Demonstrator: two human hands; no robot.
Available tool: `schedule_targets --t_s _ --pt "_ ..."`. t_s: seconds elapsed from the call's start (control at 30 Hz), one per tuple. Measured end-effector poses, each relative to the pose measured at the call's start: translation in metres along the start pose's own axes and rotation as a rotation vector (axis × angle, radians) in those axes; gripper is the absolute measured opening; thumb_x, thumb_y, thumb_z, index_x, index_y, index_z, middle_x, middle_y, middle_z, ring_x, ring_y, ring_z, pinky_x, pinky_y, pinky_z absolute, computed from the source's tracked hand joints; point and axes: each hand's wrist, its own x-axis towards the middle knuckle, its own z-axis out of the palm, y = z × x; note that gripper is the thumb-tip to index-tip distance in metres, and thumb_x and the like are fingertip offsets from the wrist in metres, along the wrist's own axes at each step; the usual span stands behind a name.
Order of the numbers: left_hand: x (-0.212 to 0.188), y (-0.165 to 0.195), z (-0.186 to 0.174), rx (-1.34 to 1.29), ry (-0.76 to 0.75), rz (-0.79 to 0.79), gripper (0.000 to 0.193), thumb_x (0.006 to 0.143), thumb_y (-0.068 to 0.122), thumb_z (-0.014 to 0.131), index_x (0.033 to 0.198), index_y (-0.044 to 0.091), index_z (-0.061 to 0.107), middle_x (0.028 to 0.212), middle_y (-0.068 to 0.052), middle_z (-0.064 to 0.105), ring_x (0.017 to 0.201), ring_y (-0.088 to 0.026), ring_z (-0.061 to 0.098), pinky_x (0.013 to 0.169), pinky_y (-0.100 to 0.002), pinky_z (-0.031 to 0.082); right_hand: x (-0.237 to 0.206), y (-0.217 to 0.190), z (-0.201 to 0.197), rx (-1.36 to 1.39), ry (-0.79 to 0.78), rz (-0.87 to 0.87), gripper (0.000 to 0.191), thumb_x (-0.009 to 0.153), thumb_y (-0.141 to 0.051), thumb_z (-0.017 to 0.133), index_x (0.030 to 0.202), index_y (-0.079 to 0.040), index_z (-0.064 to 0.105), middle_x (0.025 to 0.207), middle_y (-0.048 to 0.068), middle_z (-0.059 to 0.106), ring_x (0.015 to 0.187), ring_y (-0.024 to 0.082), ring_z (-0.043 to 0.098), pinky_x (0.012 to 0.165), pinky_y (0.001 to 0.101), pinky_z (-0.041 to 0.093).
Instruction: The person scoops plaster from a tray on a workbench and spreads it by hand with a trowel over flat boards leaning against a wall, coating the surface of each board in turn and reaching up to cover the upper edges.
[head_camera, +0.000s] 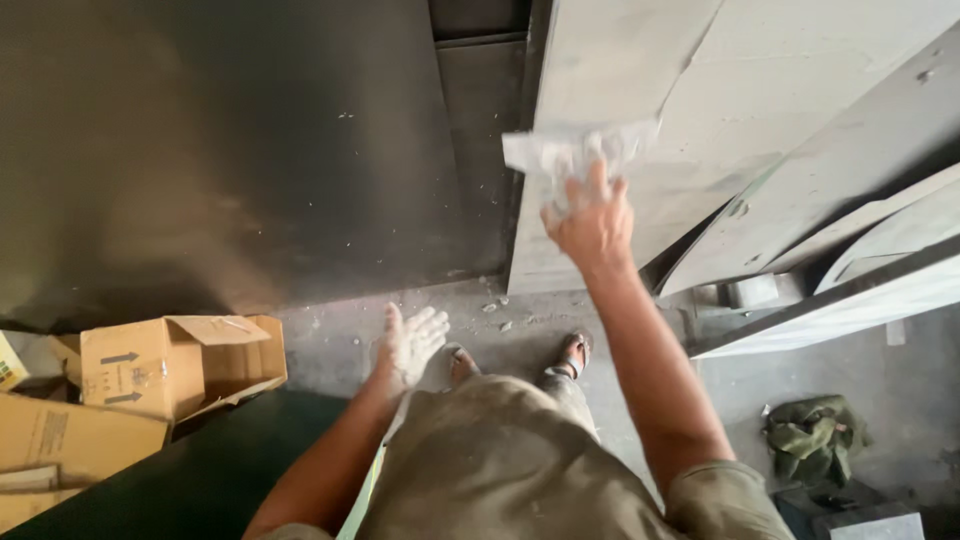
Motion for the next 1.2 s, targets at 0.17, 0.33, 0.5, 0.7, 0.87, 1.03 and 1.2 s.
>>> schedule_targets --t_s 0.17,0.33,0.5,0.7,0.87,1.03,1.2 --pt "-0.003 0.012 -0.010 0.034 0.042 0.056 0.120 0.083 0.087 0.027 0.156 -0.008 0.026 0.158 -0.030 0.040 0.149 -0.042 0.037 0.124 -0.053 0.023 -0.077 0.001 0.083 0.048 -0.150 0.089 0.070 0.071 -0.035 0.083 0.136 -0.015 0.068 0.147 0.019 0.047 0.100 0.048 0.059 0.064 0.0488 0.061" --pt "0.009 0.001 0.050 0.178 -0.115 0.059 0.123 0.082 0.089 0.023 0.158 -0.008 0.021 0.160 -0.030 0.038 0.151 -0.042 0.035 0.124 -0.052 0.021 -0.116 0.011 0.073 0.402 -0.031 0.136 0.065 0.075 -0.025 0.077 0.139 -0.019 0.064 0.151 0.015 0.047 0.113 0.040 0.061 0.084 0.0477 0.060" --pt "0.036 -0.018 0.192 0.125 -0.372 0.180 0.124 0.083 0.090 0.026 0.160 -0.007 0.017 0.165 -0.028 0.029 0.155 -0.039 0.029 0.127 -0.050 0.018 -0.141 0.043 -0.050 1.450 0.020 0.441 0.083 0.074 -0.012 0.058 0.156 -0.001 0.047 0.123 0.014 0.056 0.104 0.029 0.061 0.090 0.0416 0.058" --pt "0.036 -0.006 0.384 0.208 -0.578 0.326 0.112 0.092 0.083 0.024 0.162 -0.004 0.025 0.163 -0.021 0.040 0.152 -0.034 0.035 0.127 -0.047 0.019 -0.176 0.075 -0.149 2.088 0.103 0.292 0.060 0.088 -0.018 0.075 0.140 0.004 0.055 0.126 0.016 0.061 0.104 0.026 0.060 0.089 0.0404 0.052" --pt "-0.010 0.023 0.455 0.388 -0.871 0.296 0.109 0.097 0.083 0.022 0.160 -0.004 0.037 0.161 -0.018 0.049 0.147 -0.032 0.043 0.128 -0.049 0.025 -0.215 0.129 -0.170 2.308 0.007 0.268 0.058 0.093 -0.019 0.071 0.142 0.006 0.054 0.131 0.018 0.063 0.114 0.032 0.061 0.099 0.0437 0.051" --pt "-0.023 -0.010 0.481 1.176 -0.854 -0.280 0.103 0.080 0.077 0.005 0.159 0.018 0.036 0.165 -0.004 0.033 0.148 -0.026 0.029 0.111 -0.056 0.026 -0.229 0.179 -0.129 2.306 -0.151 0.492 0.064 0.090 -0.020 0.074 0.144 0.007 0.052 0.129 0.021 0.061 0.112 0.034 0.060 0.096 0.0462 0.052" --pt "0.003 0.011 0.495 1.263 -0.995 0.284 0.106 0.088 0.083 0.023 0.164 0.011 0.009 0.172 -0.008 0.002 0.157 -0.022 0.000 0.124 -0.045 0.008 -0.186 0.183 -0.161 2.250 -0.358 0.534 0.063 0.085 -0.024 0.076 0.136 0.007 0.056 0.128 0.025 0.062 0.109 0.037 0.063 0.092 0.0488 0.053"
